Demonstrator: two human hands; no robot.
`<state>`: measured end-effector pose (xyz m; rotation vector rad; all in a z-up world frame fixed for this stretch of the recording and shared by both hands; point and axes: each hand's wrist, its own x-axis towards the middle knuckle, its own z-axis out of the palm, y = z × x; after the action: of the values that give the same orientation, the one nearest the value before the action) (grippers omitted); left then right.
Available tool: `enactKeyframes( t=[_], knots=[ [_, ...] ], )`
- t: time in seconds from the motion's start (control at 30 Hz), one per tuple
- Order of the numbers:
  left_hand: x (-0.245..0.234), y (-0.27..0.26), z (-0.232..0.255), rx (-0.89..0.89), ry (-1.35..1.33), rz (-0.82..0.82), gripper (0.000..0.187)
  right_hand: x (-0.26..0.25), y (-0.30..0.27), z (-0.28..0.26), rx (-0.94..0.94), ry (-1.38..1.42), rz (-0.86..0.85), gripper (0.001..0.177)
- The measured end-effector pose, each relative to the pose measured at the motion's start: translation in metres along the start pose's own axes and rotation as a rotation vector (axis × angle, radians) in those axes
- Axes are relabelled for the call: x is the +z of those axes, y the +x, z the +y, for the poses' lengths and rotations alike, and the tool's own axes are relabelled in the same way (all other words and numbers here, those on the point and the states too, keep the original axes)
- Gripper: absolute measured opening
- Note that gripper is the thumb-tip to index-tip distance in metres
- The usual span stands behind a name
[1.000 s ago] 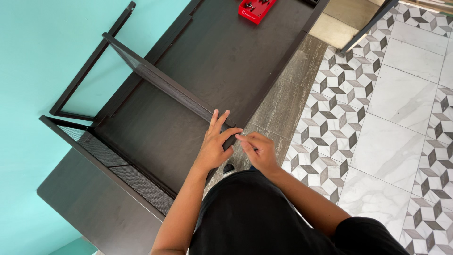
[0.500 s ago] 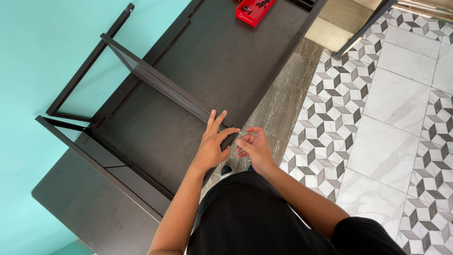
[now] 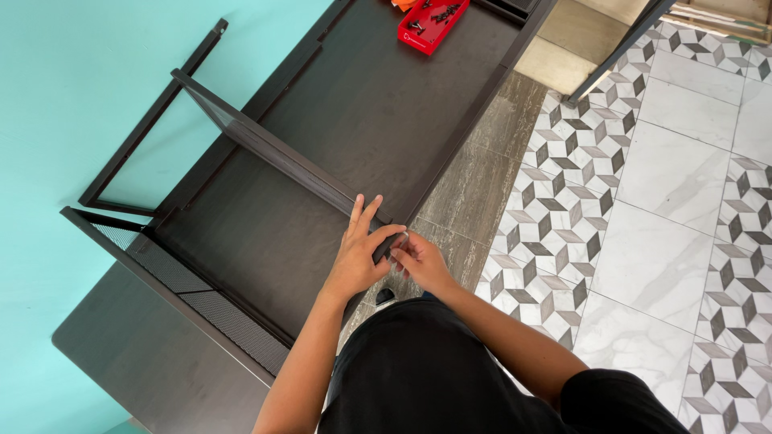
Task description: The person assembles a dark metal shelving unit by hand, inserting and tightening screws into the frame and attaching a mesh panel. The person handles screws and a mesh panel, positioning and securing components to build the structure.
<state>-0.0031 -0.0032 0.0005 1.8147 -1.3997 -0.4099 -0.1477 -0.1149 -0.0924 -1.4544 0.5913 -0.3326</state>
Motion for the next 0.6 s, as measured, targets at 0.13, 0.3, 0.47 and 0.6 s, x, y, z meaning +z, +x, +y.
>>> enactKeyframes(
  t=[0.13, 0.3, 0.47, 0.6],
  knots=[
    [0.002, -0.001, -0.003, 0.006, 0.014, 0.000, 0.060, -0.009, 0.011, 0.019, -0.039, -0.114, 0.021, 0.012],
    [0.001, -0.001, -0.003, 0.007, 0.028, -0.006, 0.063, -0.028, 0.029, 0.022, -0.015, 0.108, 0.026, 0.012],
    [-0.001, -0.002, -0.002, 0.029, 0.026, -0.003, 0.065, -0.051, 0.039, 0.000, -0.093, -0.071, 0.110, 0.024],
    [0.000, -0.001, -0.001, 0.020, 0.027, -0.013, 0.065, -0.056, 0.031, -0.008, -0.139, -0.155, 0.144, 0.028]
  ],
)
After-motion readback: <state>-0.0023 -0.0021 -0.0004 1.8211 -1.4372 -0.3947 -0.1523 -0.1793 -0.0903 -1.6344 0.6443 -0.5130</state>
